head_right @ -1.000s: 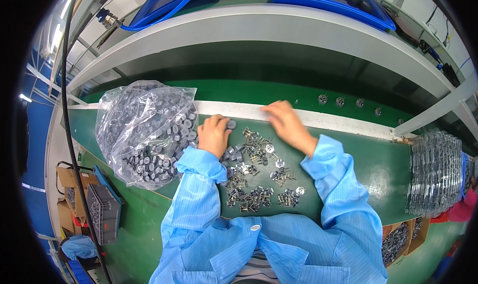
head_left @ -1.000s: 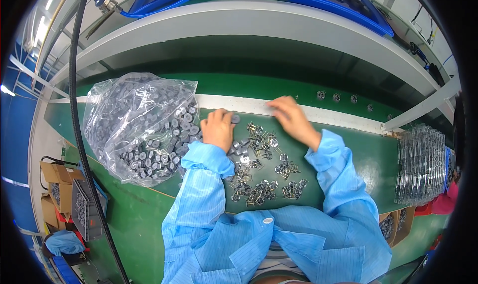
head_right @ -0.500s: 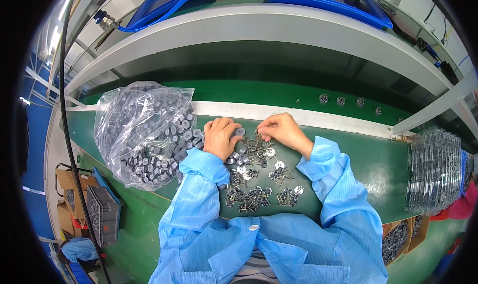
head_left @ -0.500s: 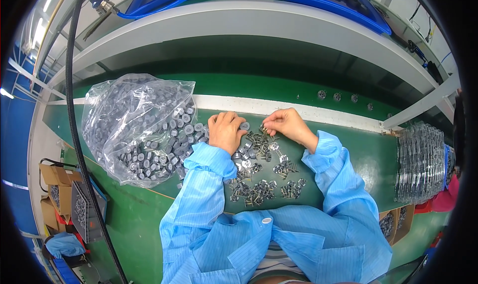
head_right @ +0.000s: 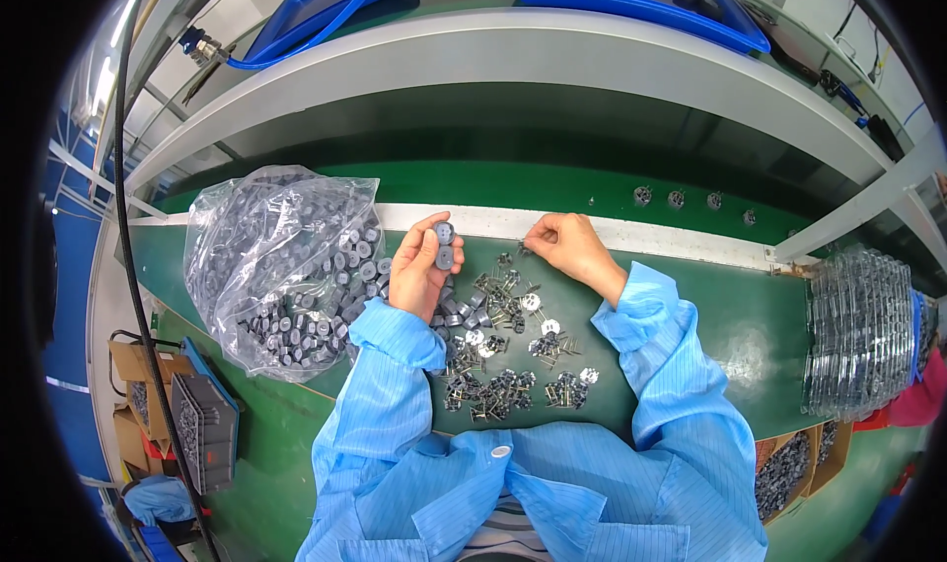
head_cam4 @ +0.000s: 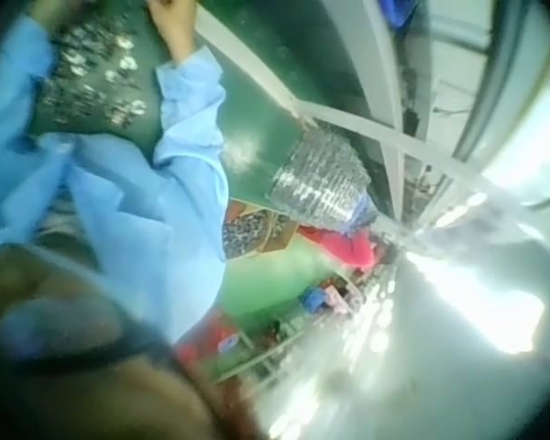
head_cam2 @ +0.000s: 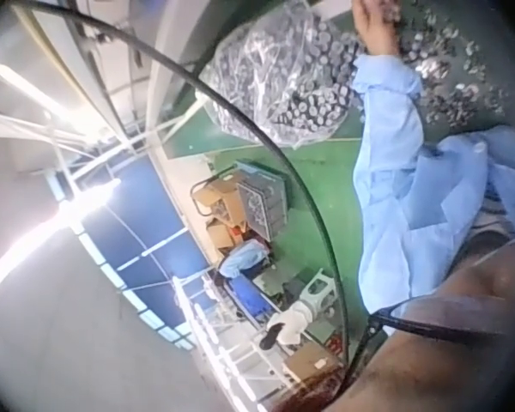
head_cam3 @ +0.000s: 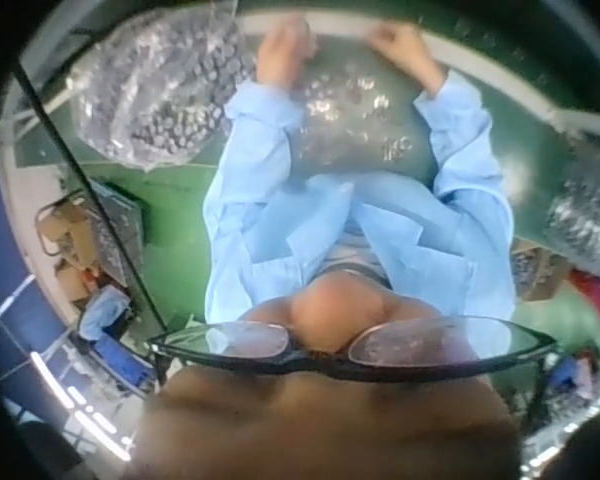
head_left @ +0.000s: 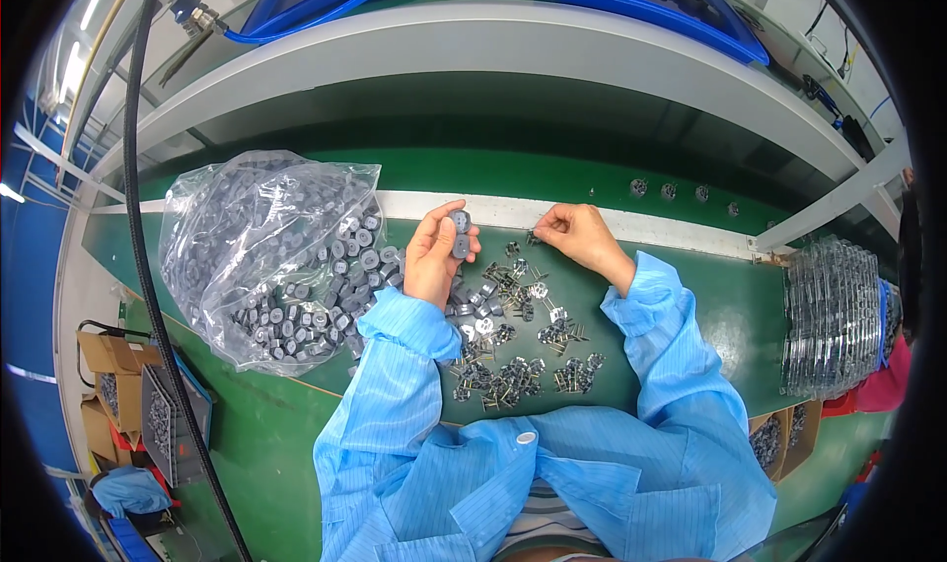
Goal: The person repeatedly assembles components by fitting metal pins into plastic bases by hand and placing the completed pieces onto the track.
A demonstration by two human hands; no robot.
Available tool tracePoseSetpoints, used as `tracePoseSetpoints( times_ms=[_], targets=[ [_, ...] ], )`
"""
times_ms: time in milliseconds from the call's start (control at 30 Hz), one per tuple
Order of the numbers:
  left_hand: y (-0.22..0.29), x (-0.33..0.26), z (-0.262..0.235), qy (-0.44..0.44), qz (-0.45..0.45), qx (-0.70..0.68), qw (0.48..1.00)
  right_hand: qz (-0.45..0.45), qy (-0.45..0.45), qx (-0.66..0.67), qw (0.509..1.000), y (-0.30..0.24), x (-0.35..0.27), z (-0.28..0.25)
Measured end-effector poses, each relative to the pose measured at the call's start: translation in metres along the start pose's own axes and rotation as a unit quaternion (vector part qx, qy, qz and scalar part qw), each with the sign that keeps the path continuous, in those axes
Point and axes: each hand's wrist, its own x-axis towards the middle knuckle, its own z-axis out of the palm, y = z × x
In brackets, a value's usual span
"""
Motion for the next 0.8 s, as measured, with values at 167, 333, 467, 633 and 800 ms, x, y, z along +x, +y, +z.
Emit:
tracePoseSetpoints(
  times_ms=[167, 333, 467, 633, 800],
  targets=[
    [0.001, 0.001, -0.003, 0.002, -0.02, 0.001, 1.0, -0.022, -0.023, -0.028, 0.999, 0.012, 0.001, -0.001],
    [-0.004, -0.003, 0.003, 0.002, -0.02, 0.087, 0.996, -0.024, -0.041, -0.131, 0.99, -0.006, -0.006, -0.003],
    [-0.013, -0.001, 0.0, -0.044, 0.036, 0.222, 0.973, -0.273, -0.023, -0.156, 0.949, 0.008, -0.002, -0.002],
    [-0.013, -0.003, 0.004, -0.071, -0.005, 0.198, 0.978, -0.175, -0.048, -0.097, 0.979, 0.001, -0.003, 0.0],
    [-0.014, -0.006, 0.012, -0.118, -0.027, 0.177, 0.977, -0.202, -0.028, 0.11, 0.973, -0.036, -0.019, 0.01]
  ],
)
